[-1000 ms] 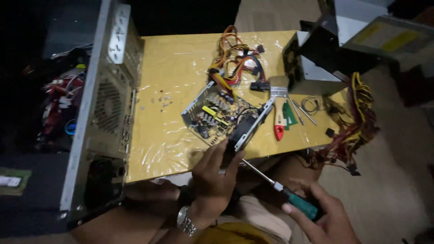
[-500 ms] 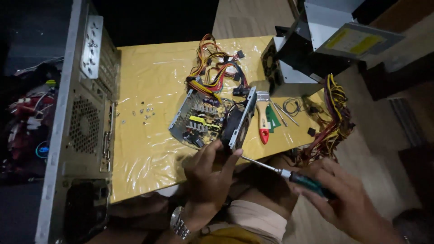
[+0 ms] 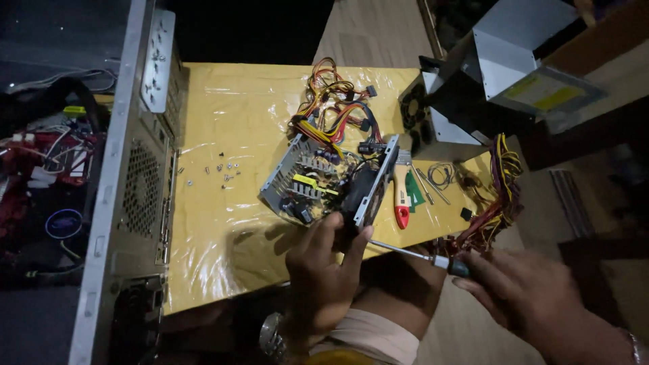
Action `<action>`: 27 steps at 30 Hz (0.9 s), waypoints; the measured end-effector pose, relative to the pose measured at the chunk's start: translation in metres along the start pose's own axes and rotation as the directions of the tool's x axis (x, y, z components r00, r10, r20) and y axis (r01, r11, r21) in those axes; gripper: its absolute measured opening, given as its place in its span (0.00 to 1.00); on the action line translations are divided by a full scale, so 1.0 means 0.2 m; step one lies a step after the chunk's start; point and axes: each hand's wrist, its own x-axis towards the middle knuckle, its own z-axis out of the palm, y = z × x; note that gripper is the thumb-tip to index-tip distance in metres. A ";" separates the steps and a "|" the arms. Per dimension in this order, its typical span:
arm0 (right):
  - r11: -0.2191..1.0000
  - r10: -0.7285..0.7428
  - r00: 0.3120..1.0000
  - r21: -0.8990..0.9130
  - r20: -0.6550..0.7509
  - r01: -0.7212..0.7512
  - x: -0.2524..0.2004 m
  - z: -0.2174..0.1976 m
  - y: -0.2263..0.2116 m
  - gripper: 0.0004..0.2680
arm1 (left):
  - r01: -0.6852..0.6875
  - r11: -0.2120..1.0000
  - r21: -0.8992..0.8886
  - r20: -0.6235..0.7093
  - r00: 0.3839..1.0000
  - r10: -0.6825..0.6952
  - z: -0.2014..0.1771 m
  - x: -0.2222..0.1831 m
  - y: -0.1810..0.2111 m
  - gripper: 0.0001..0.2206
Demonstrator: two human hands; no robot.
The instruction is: Disassembling a computer power supply unit by unscrewing the casing and removing the internal cooling fan.
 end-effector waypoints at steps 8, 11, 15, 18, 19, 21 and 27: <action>0.942 0.269 0.907 0.109 0.324 -0.318 -0.33 0.12 0.03 0.23 | 0.039 0.999 -0.028 0.009 0.999 -0.039 -0.03 0.03 0.02 0.15; 0.808 0.453 0.845 0.270 0.284 -0.524 -0.17 0.12 -0.06 0.18 | 0.029 0.999 -0.036 -0.007 1.000 -0.029 -0.04 0.04 0.03 0.14; -0.491 0.436 0.099 0.329 0.894 -0.807 -0.03 0.04 -0.07 0.06 | 0.040 0.999 -0.034 0.021 0.999 -0.039 -0.02 0.02 0.00 0.12; 0.281 0.573 0.624 0.588 0.531 -0.758 -0.09 0.08 -0.08 0.10 | 0.047 0.999 -0.007 -0.009 0.999 -0.047 -0.03 0.03 0.01 0.14; 0.687 0.520 0.799 0.409 0.301 -0.601 -0.10 0.09 -0.08 0.14 | 0.040 0.998 -0.045 -0.002 0.999 -0.040 -0.03 0.03 0.02 0.13; 0.932 0.339 0.934 0.096 0.110 -0.349 -0.07 0.08 -0.09 0.17 | 0.030 0.996 -0.083 0.002 1.000 -0.030 -0.03 0.03 0.02 0.12; -0.049 0.526 0.428 0.528 0.735 -0.848 -0.08 0.08 -0.09 0.12 | 0.072 0.997 -0.005 -0.010 0.997 -0.072 0.00 0.00 0.00 0.13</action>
